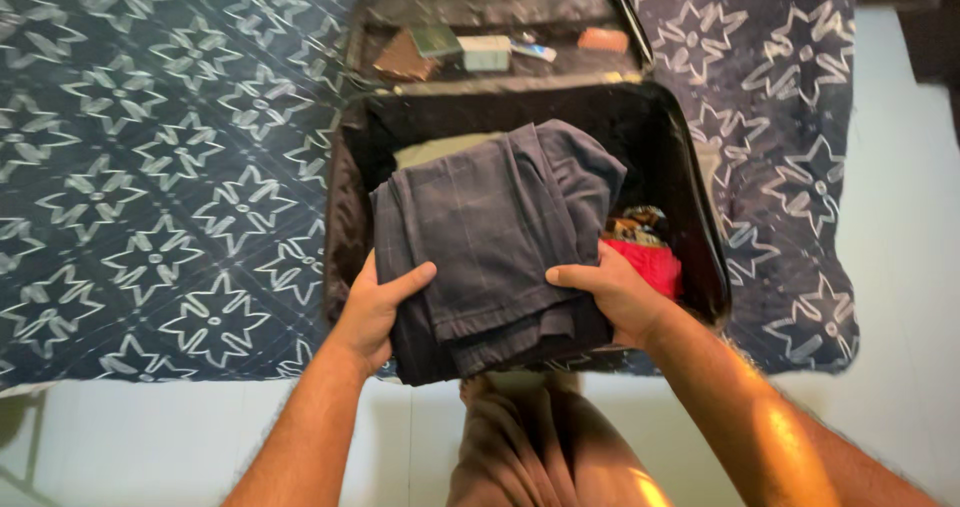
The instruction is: The person takes folded shirts and pants from an open suitcase on a bed and places them into a wooden drawer. The person handles various garments, including a light blue shirt, a plaid shirt, and several pairs of jeans, arranging them neatly in the drawer.
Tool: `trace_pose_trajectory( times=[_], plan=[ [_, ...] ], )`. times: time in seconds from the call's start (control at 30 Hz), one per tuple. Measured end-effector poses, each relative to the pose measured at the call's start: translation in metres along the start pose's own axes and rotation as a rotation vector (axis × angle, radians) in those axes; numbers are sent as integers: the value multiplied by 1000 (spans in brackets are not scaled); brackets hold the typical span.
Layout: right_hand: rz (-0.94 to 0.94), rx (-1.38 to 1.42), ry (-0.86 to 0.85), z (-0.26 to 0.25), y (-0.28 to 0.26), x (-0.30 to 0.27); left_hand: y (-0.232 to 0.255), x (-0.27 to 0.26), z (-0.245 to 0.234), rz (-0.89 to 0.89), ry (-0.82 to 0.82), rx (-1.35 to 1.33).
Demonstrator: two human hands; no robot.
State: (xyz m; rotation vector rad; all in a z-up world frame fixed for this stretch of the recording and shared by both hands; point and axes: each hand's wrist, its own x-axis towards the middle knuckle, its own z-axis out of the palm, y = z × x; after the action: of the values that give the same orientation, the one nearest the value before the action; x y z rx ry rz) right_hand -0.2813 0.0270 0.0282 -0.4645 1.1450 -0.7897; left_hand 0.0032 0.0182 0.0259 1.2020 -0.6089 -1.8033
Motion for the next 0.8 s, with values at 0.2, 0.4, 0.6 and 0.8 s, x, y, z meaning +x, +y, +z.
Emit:
trace_pose_trajectory(
  times=[0.2, 0.4, 0.6, 0.8],
  plan=[
    [-49, -122, -64, 23, -11, -8, 16, -55, 5, 184, 158, 32],
    [-233, -448, -215, 60, -20, -28, 18, -118, 12, 346, 337, 78],
    [-247, -583, -363, 81, -22, -51, 4, -181, 36, 406, 649, 111],
    [-289, -627, -572, 92, -9, -66, -20, -243, 68, 441, 875, 22]
  ],
)
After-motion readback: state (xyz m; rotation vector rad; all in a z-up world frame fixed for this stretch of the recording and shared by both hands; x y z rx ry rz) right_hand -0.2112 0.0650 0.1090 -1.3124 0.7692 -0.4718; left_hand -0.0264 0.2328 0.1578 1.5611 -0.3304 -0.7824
